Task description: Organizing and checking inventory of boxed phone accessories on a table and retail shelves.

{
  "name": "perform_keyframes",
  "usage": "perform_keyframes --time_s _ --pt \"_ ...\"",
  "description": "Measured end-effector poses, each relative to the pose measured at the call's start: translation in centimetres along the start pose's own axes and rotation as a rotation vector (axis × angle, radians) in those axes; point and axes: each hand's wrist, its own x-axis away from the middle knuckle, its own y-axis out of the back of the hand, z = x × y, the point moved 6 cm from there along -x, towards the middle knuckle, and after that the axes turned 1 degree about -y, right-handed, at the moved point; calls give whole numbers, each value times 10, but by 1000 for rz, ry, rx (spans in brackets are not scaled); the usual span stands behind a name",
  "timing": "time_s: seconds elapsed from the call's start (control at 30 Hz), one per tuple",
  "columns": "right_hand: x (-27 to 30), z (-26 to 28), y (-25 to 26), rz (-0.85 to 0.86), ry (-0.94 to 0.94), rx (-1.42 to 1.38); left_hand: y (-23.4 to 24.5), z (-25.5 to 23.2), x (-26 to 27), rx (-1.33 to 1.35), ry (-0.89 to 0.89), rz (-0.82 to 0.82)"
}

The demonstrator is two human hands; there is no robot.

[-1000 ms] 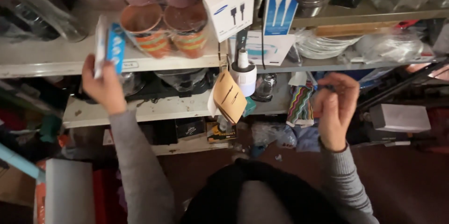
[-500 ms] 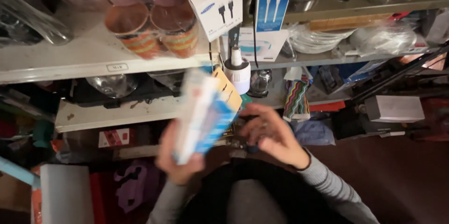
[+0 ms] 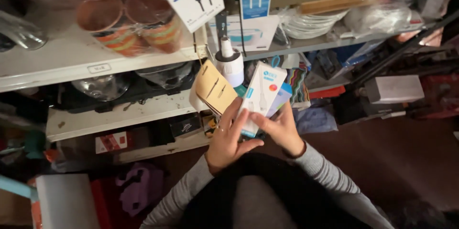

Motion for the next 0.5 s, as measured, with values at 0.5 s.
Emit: perform_keyframes --time_s 0.5 --pt "-11 24 10 235 105 123 -54 50 44 1168 704 -72"
